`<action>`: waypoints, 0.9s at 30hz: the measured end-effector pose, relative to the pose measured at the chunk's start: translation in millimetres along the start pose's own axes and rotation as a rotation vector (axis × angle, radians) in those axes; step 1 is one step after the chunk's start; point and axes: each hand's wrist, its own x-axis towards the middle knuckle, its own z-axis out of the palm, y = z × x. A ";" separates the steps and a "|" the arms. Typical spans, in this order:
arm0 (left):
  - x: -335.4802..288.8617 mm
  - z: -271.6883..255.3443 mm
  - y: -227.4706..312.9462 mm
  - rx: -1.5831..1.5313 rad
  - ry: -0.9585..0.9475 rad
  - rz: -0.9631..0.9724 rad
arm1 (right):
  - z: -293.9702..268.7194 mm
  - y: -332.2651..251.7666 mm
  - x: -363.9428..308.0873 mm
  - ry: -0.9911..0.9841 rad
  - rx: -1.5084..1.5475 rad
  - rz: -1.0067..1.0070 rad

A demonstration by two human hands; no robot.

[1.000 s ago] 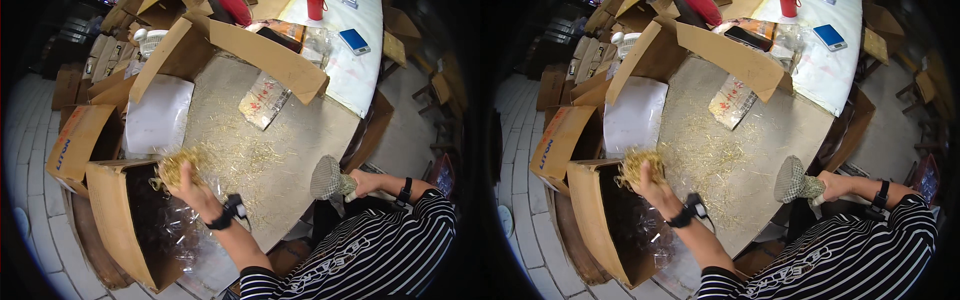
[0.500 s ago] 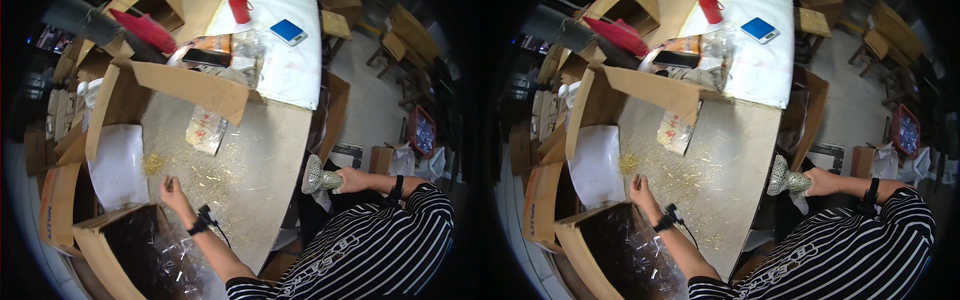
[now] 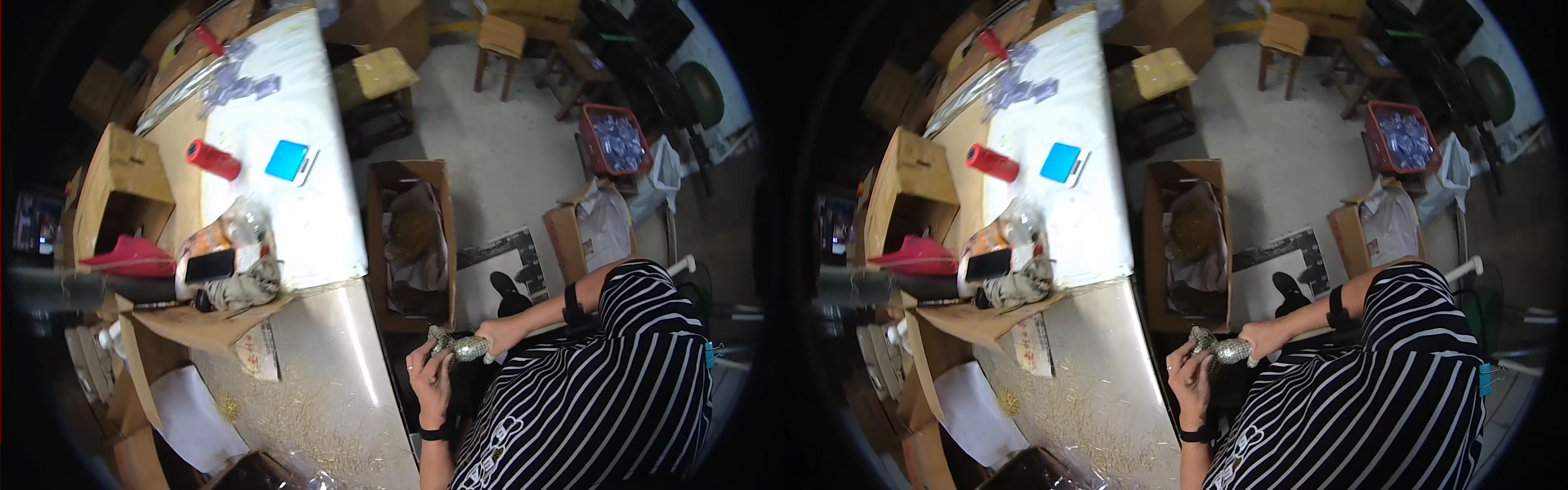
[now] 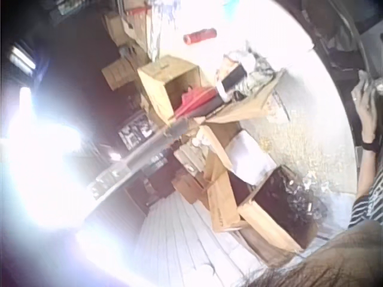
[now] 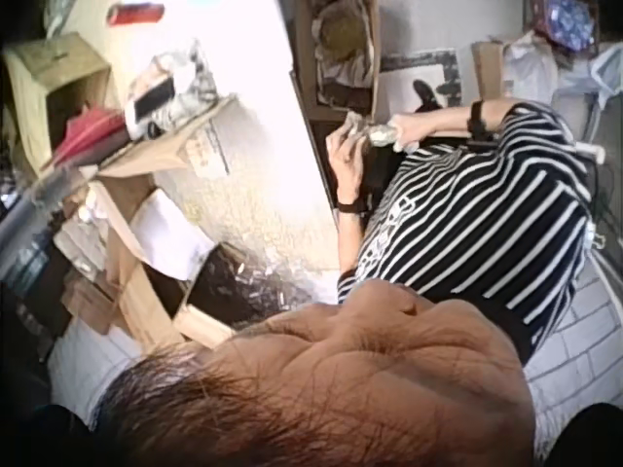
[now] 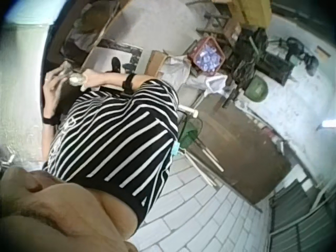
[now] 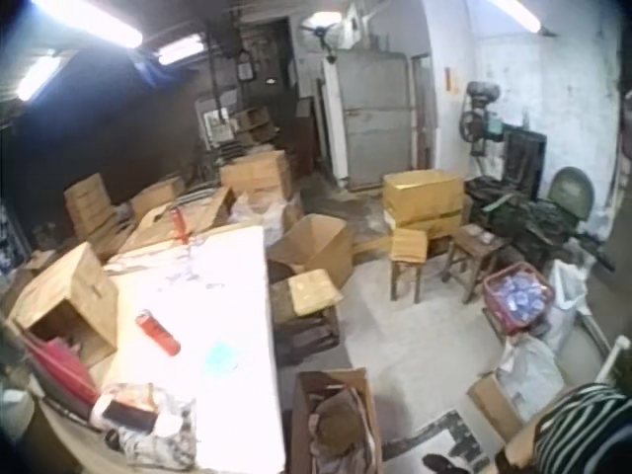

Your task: Sorting small metal pins and assembling plastic components using an industrial machine.

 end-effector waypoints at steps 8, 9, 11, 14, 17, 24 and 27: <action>39.4 59.5 38.4 -0.170 -0.205 0.000 | -55.3 26.0 -101.7 0.100 -0.123 0.102; 36.6 71.6 38.9 -0.181 -0.165 -0.076 | -62.9 27.1 -109.8 0.086 -0.092 0.129; 32.8 86.7 48.1 -0.430 -0.203 -0.425 | -69.2 40.3 -122.7 0.080 -0.076 0.115; 23.2 103.8 36.8 -0.676 -0.073 -0.589 | -79.7 43.4 -137.7 0.095 0.011 0.075; 22.3 105.7 23.3 -0.779 0.196 -0.644 | -85.4 47.9 -152.1 0.077 0.088 0.066; 21.5 115.4 13.2 -1.266 -0.183 -0.885 | -89.6 29.6 -156.2 -0.006 0.328 -0.003; 16.7 120.1 33.6 -1.443 -0.260 -0.816 | -84.5 27.2 -145.9 0.047 0.326 -0.017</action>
